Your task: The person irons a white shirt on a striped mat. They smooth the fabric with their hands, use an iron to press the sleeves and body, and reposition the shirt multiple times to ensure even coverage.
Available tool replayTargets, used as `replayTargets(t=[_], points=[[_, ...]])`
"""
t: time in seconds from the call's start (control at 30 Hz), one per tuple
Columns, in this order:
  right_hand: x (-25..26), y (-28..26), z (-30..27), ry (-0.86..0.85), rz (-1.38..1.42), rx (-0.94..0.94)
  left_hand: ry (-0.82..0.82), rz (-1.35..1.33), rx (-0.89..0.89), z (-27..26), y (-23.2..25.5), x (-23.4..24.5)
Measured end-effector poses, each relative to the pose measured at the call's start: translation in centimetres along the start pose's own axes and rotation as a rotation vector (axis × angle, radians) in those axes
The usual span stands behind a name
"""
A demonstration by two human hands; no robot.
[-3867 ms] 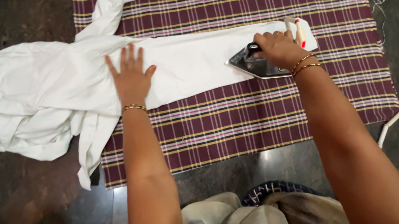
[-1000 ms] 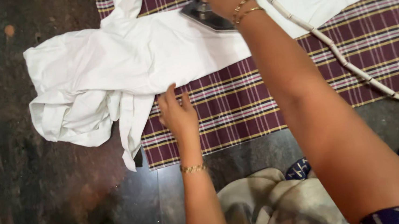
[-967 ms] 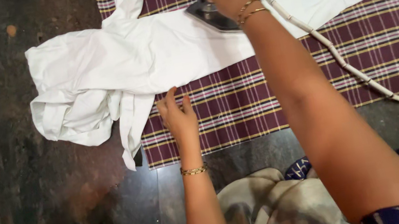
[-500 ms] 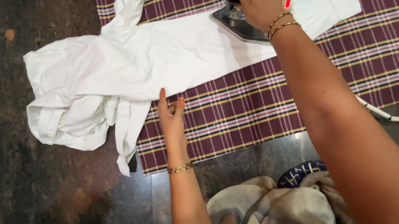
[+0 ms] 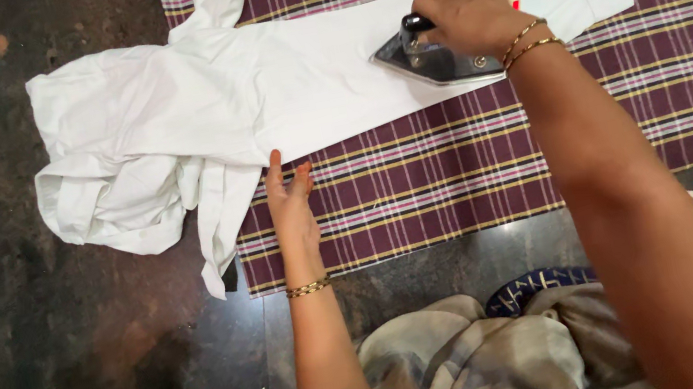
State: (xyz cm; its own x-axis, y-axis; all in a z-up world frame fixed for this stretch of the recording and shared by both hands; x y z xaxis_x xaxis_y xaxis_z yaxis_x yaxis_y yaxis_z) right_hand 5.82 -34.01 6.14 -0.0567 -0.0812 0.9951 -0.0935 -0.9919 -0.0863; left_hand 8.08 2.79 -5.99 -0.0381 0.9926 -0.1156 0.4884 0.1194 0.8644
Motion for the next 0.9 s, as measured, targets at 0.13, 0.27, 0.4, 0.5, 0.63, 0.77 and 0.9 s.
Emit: replayTargets(t=[0.13,0.27,0.4,0.5,0.63,0.77,0.9], points=[[0.1,-2.7,-0.7,-0.018,-0.008,0.046,0.021,-0.005,0.013,-0.5,0.5,-0.4],[0.2,-5.5,-0.4,-0.033,0.004,0.008,0.069,-0.044,0.049,-1.0,0.8,-0.6],[0.6,-8.8,-0.3,0.021,0.016,0.058,0.117,-0.121,0.023,-1.3,0.9,-0.7],[0.7,-11.1,-0.2,0.102,0.017,0.125,0.208,-0.118,0.012,-1.4,0.0,-0.5],[1.1,-12.1,-0.6,0.216,0.007,0.175,0.248,-0.176,-0.068,-1.5,0.1,-0.9],[1.0,-10.7,-1.5,0.227,-0.013,0.184,0.201,-0.162,-0.068,-2.0,0.4,-1.2],[1.1,-6.6,-2.6,0.130,-0.046,0.127,0.113,-0.062,-0.023,-2.6,0.9,-1.6]])
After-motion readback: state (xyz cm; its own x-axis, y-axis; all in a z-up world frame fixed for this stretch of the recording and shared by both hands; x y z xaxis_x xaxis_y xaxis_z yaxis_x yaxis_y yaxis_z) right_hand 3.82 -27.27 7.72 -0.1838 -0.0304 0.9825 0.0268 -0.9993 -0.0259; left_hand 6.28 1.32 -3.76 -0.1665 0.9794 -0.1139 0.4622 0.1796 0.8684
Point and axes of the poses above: each hand's wrist, its own z-axis towards the middle knuckle, its own x-axis out of the back of the hand, y = z × x, the point moved 10 cm from there along z, towards the middle knuckle, and after that the axes turned 13 degrees about y, right-handed, at the moved point
